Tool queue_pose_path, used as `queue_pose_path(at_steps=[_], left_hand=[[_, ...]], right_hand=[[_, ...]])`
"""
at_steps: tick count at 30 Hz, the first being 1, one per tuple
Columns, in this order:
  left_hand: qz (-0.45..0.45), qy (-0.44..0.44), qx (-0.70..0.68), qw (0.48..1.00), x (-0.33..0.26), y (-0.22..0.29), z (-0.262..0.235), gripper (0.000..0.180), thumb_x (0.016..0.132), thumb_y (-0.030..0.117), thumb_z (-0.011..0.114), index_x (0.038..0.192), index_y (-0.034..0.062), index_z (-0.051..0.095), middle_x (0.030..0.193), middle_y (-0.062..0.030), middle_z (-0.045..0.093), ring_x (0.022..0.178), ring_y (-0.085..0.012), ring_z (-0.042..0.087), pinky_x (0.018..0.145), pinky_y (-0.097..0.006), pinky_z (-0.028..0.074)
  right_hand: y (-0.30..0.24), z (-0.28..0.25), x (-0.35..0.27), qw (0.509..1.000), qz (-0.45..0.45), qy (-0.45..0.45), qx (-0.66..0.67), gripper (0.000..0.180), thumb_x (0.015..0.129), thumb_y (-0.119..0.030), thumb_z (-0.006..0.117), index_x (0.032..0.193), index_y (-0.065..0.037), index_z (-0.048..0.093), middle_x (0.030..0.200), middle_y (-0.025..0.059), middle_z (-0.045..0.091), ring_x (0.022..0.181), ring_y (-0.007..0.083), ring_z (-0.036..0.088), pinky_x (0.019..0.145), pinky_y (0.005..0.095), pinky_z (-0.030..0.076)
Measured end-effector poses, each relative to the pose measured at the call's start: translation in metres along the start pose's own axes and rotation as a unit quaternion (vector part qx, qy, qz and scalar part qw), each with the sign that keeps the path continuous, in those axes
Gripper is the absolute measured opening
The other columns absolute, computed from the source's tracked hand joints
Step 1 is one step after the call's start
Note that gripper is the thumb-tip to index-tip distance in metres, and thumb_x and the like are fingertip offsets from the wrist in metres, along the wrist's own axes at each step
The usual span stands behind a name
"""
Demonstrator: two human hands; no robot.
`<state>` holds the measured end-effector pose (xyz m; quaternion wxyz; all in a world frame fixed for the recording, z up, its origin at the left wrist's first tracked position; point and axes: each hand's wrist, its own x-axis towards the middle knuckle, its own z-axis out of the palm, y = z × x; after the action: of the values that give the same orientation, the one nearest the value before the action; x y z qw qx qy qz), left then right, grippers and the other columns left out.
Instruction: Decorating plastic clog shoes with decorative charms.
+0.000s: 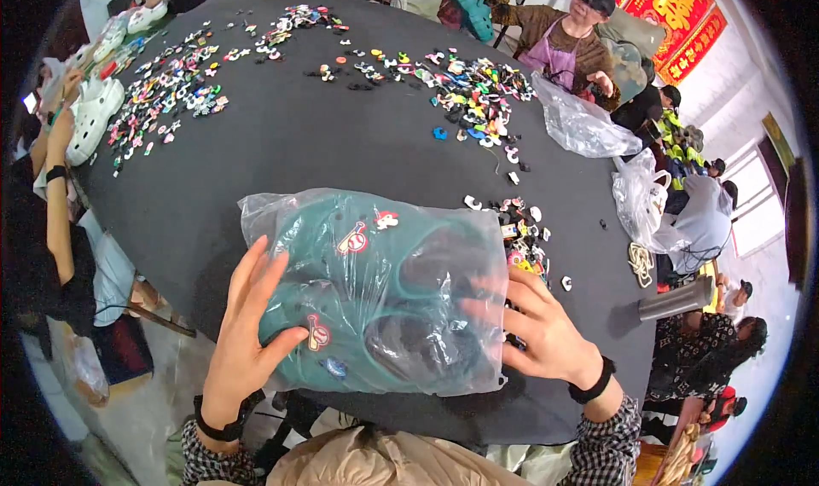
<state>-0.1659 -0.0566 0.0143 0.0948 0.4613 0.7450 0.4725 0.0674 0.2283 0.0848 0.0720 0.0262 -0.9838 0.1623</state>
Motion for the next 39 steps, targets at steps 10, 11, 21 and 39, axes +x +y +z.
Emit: queue_pose_path(at_steps=[10,11,21,39], left_hand=[[-0.020,-0.020,-0.055,0.998,-0.008,-0.025,-0.009,0.073,0.093,0.033,0.066,0.153,0.0012,0.040,0.158,-0.0197,0.037,0.147,-0.0327,0.035,0.119,-0.043,0.029],[-0.014,-0.023,-0.053,0.998,-0.008,-0.032,-0.008,0.073,0.093,0.033,0.066,0.153,0.0012,0.040,0.158,-0.0197,0.037,0.147,-0.0327,0.035,0.119,-0.043,0.029],[-0.225,0.048,-0.338,0.913,-0.009,-0.060,-0.025,0.054,0.109,0.027,0.049,0.157,0.0070,0.035,0.157,-0.0162,0.039,0.130,-0.0245,0.054,0.108,-0.036,0.042],[-0.159,0.237,-0.380,0.880,0.038,-0.025,0.003,0.039,0.109,0.036,0.049,0.108,0.0020,0.068,0.095,0.0000,0.071,0.082,-0.0077,0.065,0.073,-0.025,0.055]], right_hand=[[-0.007,0.005,0.033,0.998,0.016,-0.058,0.030,0.048,0.086,-0.025,0.073,0.121,-0.001,0.050,0.098,0.0211,0.059,0.075,0.0432,0.066,0.059,0.0507,0.054],[-0.008,0.009,0.034,0.998,0.018,-0.051,0.029,0.048,0.086,-0.025,0.073,0.121,-0.001,0.050,0.098,0.0211,0.059,0.075,0.0432,0.066,0.059,0.0507,0.054],[-0.007,0.040,0.029,0.985,-0.001,0.036,-0.167,0.036,0.076,-0.018,0.069,0.109,-0.006,0.059,0.096,0.0107,0.059,0.064,0.0242,0.063,0.052,0.0389,0.052],[-0.006,0.002,0.017,0.937,-0.062,0.238,-0.248,0.049,0.063,-0.017,0.068,0.111,-0.013,0.072,0.103,0.0059,0.067,0.075,0.0217,0.060,0.058,0.0334,0.049]])
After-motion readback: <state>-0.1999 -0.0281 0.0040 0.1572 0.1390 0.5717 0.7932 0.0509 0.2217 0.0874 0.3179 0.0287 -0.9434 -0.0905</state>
